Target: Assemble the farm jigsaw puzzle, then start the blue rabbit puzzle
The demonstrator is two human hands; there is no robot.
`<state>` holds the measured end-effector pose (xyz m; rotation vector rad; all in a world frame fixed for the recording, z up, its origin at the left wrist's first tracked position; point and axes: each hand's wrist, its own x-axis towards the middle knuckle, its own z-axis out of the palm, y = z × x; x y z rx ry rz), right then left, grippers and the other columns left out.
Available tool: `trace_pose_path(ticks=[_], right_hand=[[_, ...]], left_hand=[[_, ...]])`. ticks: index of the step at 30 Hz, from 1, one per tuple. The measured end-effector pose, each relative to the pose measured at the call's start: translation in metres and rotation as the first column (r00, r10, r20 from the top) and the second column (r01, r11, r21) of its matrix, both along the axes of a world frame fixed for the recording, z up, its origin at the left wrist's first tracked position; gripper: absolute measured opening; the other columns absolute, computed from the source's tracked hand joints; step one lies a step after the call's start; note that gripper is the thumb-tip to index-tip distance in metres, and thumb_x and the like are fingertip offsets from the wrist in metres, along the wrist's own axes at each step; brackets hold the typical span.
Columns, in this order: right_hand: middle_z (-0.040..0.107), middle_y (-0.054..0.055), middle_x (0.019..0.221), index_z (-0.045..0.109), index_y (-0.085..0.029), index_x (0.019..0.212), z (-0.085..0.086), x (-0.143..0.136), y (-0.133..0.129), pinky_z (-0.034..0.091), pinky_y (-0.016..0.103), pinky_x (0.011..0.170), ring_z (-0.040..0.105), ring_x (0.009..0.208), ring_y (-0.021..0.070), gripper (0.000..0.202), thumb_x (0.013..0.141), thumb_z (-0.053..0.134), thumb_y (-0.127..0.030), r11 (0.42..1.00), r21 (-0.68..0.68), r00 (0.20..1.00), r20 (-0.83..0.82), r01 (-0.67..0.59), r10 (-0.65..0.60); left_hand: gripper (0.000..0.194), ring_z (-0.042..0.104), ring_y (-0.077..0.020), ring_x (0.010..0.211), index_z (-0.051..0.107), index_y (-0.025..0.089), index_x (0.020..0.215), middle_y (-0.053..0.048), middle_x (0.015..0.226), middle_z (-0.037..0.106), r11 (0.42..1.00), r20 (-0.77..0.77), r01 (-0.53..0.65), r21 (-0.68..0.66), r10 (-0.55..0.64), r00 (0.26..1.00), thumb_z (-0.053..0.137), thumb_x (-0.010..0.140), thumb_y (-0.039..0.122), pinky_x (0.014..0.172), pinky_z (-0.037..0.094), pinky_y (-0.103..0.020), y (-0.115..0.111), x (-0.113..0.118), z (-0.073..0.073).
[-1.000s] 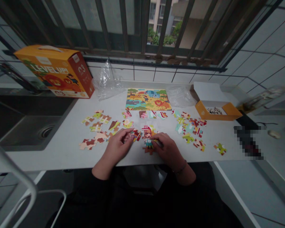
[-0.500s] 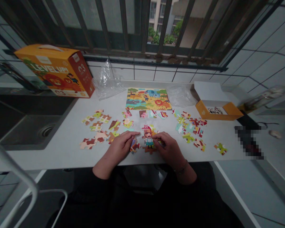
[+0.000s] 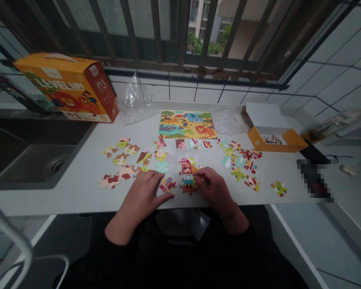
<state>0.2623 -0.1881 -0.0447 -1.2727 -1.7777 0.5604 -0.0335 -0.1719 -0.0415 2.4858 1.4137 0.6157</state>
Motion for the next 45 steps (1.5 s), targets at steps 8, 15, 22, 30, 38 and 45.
trace_pose_path(ticks=[8, 15, 22, 30, 38, 45], right_hand=[[0.079, 0.007, 0.102, 0.075, -0.025, 0.107, 0.002, 0.000, -0.001, 0.058, 0.037, 0.085, 0.073, 0.093, 0.0239, 0.011, 0.108, 0.065, -0.030, 1.000, -0.002, 1.000, 0.012, -0.001, 0.001], [0.080, 0.007, 0.104, 0.074, -0.026, 0.107, 0.002, -0.001, -0.001, 0.056, 0.043, 0.093, 0.073, 0.102, 0.0272, 0.010, 0.108, 0.065, -0.029, 0.999, 0.038, 0.997, 0.077, -0.025, 0.022], [0.081, 0.008, 0.108, 0.074, -0.026, 0.111, 0.001, -0.003, -0.001, 0.055, 0.047, 0.097, 0.072, 0.105, 0.0287, 0.010, 0.109, 0.065, -0.029, 0.995, 0.062, 0.992, 0.104, -0.072, 0.065], [0.081, 0.008, 0.107, 0.074, -0.026, 0.110, -0.003, -0.002, -0.001, 0.056, 0.049, 0.097, 0.072, 0.105, 0.0289, 0.009, 0.108, 0.066, -0.028, 0.996, 0.048, 0.993, 0.098, -0.075, 0.070], [0.080, 0.007, 0.098, 0.075, -0.026, 0.104, 0.000, -0.003, -0.003, 0.059, 0.043, 0.087, 0.075, 0.093, 0.0266, 0.014, 0.109, 0.063, -0.032, 0.998, 0.059, 0.996, 0.092, -0.025, 0.019], [0.086, 0.005, 0.097, 0.078, -0.027, 0.119, -0.005, -0.006, -0.034, 0.060, 0.032, 0.073, 0.079, 0.075, 0.0210, 0.020, 0.111, 0.060, -0.032, 0.995, -0.007, 0.970, 0.221, -0.099, 0.098]], left_hand=[[0.035, 0.069, -0.0309, 0.110, 0.074, 0.026, 0.134, -0.010, 0.119, 0.074, 0.991, 0.074, 0.119, -0.054, -0.115, 0.991, 0.075, 0.105, 0.045, 0.097, 0.054, -0.047, 0.004, -0.005, 0.000], [0.033, 0.070, -0.0307, 0.111, 0.072, 0.022, 0.134, -0.010, 0.119, 0.074, 0.989, 0.082, 0.138, -0.043, -0.134, 0.988, 0.074, 0.107, 0.041, 0.097, 0.053, -0.046, 0.005, -0.005, -0.001], [0.029, 0.069, -0.0297, 0.112, 0.073, 0.024, 0.130, -0.010, 0.120, 0.074, 0.986, 0.090, 0.151, -0.070, -0.144, 0.985, 0.071, 0.108, 0.044, 0.100, 0.053, -0.047, 0.006, -0.010, 0.000], [0.035, 0.071, -0.0309, 0.112, 0.074, 0.024, 0.135, -0.012, 0.120, 0.074, 0.992, 0.051, 0.100, -0.074, -0.097, 0.994, 0.062, 0.111, 0.048, 0.098, 0.057, -0.048, 0.011, -0.045, 0.004], [0.036, 0.072, -0.0317, 0.112, 0.073, 0.025, 0.137, -0.012, 0.126, 0.076, 0.999, 0.027, 0.051, -0.005, -0.051, 0.998, 0.064, 0.110, 0.047, 0.099, 0.057, -0.048, 0.008, -0.048, 0.005], [0.027, 0.073, -0.0313, 0.113, 0.073, 0.023, 0.134, -0.012, 0.123, 0.079, 0.983, 0.007, 0.128, 0.129, -0.130, 0.991, 0.063, 0.112, 0.035, 0.099, 0.057, -0.051, -0.003, -0.033, 0.004]])
